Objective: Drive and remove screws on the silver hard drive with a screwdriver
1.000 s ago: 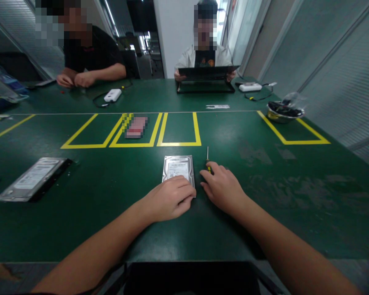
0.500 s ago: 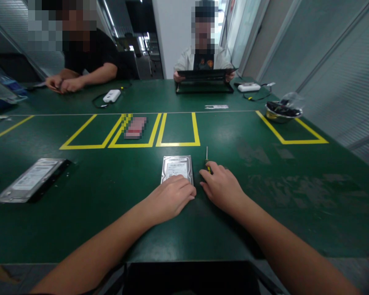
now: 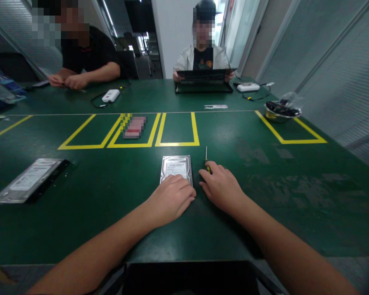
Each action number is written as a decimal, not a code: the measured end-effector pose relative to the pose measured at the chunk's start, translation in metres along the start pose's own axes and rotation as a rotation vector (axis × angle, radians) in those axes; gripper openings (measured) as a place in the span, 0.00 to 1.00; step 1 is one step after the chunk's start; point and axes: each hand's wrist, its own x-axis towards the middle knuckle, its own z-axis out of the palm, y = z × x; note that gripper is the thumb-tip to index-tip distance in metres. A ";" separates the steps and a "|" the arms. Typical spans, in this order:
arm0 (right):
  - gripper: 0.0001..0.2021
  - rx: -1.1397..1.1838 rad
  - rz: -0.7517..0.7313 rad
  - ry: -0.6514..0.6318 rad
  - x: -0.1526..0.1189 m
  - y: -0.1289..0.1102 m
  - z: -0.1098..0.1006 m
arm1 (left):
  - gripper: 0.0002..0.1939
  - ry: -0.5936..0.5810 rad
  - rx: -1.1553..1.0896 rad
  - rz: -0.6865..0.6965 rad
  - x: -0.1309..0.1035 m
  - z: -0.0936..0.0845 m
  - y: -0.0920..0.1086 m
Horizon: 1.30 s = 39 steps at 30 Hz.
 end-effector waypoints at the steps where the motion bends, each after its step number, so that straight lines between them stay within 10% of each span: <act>1: 0.12 0.000 0.000 0.001 0.000 0.000 0.000 | 0.08 0.009 -0.004 -0.003 0.000 0.000 0.000; 39: 0.11 -0.004 -0.009 0.003 0.001 0.000 0.002 | 0.03 0.042 -0.192 -0.207 0.002 -0.004 0.006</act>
